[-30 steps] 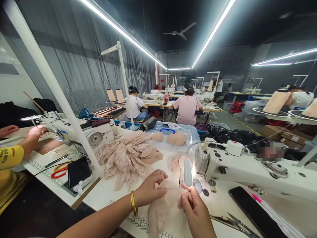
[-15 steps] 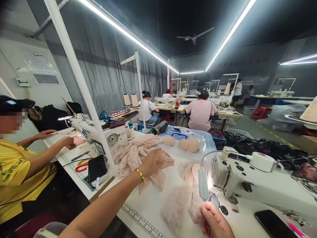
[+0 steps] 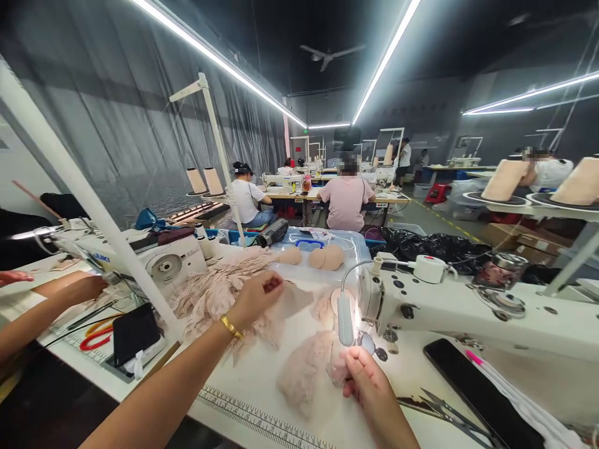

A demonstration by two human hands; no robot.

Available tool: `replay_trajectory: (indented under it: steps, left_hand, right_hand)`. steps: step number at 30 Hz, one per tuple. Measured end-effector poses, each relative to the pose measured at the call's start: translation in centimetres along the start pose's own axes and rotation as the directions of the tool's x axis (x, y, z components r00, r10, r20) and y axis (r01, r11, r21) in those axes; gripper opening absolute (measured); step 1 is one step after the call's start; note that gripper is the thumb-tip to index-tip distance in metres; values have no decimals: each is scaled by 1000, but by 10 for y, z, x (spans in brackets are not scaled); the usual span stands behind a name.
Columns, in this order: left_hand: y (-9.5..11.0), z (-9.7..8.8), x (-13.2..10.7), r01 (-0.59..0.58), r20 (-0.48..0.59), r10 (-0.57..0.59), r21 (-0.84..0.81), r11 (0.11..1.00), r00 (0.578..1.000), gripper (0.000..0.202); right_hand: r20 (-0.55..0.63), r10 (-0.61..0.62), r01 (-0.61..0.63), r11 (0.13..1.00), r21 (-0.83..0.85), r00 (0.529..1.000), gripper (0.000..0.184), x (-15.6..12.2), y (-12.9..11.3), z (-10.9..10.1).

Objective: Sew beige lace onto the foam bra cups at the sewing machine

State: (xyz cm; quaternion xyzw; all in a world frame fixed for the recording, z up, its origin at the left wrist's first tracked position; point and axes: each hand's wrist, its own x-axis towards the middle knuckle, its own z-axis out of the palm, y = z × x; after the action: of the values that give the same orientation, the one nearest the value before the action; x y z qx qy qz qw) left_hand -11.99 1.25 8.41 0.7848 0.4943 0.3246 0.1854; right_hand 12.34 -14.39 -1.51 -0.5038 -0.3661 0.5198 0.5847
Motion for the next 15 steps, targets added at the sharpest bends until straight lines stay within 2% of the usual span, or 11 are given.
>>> replay_trajectory:
  steps: [3,5,9,11,13,14,15]
  left_hand:
    - [29,11,-27,-67,148,85,-121,990,985,11]
    - [41,21,-41,-80,206,109,-143,986,973,9]
    - [50,36,-53,-100,243,119,-89,991,963,10]
    - [51,38,-54,-159,264,174,-75,984,949,19]
    - [53,38,-55,-277,350,314,-151,949,883,54]
    - [54,38,-56,-329,414,396,-225,917,820,73]
    - [56,38,-56,-357,484,471,-312,880,738,86]
  right_hand:
    - [45,-5,4,1000,25,999,63,0,0,1]
    - [67,-9,9,1000,3,998,66,0,0,1]
    - [103,-53,68,987,-144,993,56,-2,-6,1]
    - [127,-99,126,966,-224,987,49,-5,-14,1]
    - [238,-134,215,909,-357,962,46,-9,-27,0]
    - [332,-116,262,860,-438,936,43,-12,-34,-1]
    - [429,-75,310,803,-509,900,38,-15,-43,-3]
